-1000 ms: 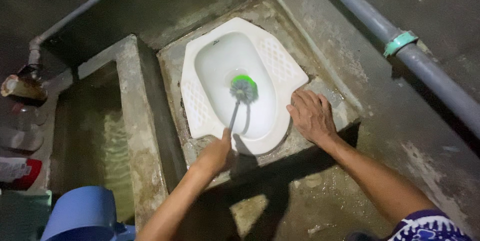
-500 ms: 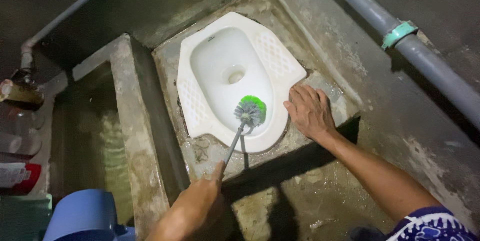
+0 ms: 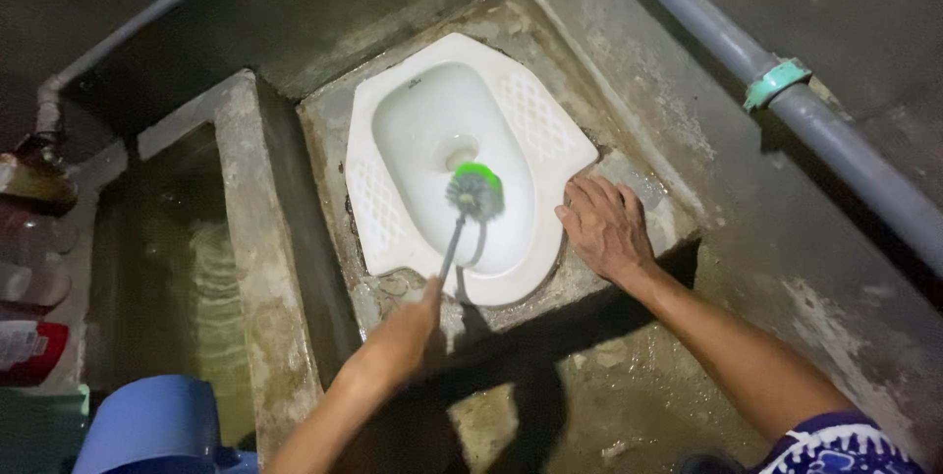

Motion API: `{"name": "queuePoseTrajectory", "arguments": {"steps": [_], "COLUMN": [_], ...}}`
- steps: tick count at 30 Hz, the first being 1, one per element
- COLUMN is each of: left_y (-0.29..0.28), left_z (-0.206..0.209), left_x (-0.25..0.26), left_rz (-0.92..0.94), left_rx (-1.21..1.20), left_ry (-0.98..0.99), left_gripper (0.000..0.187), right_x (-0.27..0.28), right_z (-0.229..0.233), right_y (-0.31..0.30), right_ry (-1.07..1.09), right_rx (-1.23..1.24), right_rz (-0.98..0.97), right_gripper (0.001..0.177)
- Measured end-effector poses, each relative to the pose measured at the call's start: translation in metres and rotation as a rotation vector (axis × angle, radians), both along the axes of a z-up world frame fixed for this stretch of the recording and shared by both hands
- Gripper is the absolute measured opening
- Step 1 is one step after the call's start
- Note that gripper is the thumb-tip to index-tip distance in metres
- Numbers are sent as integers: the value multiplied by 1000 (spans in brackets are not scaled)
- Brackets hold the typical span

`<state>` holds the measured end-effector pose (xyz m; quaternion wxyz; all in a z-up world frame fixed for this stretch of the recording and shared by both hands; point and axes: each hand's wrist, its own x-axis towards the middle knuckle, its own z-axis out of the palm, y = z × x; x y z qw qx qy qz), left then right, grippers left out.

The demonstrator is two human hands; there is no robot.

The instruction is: The person scrubs the interior surfaces of a squat toilet using a brush.

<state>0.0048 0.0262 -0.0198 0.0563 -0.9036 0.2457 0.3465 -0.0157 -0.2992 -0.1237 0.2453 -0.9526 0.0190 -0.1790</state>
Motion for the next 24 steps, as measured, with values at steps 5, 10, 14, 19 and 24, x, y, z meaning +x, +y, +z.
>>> {"name": "queuePoseTrajectory", "arguments": {"steps": [5,10,14,19,24], "left_y": [20,-11,-38,-23,30], "left_z": [54,28,-6,9,47], "left_x": [-52,-10,34,14,-49], "left_rz": [67,85,420,486,-37], "left_rx": [-6,32,-248,-133,1], "left_ry": [153,56,90,165,78], "left_gripper": [84,61,61,58,78], "right_x": [-3,0,1,0,-3], "right_z": [0,-4,-10,-9,-7], "right_y": [1,0,-1,-1,0], "right_ry": [28,-3,0,-12,-44], "right_rx": [-54,-44,-45,-100,-79], "right_rz": [4,0,5,10,6], "right_gripper": [52,52,51,52,51]}}
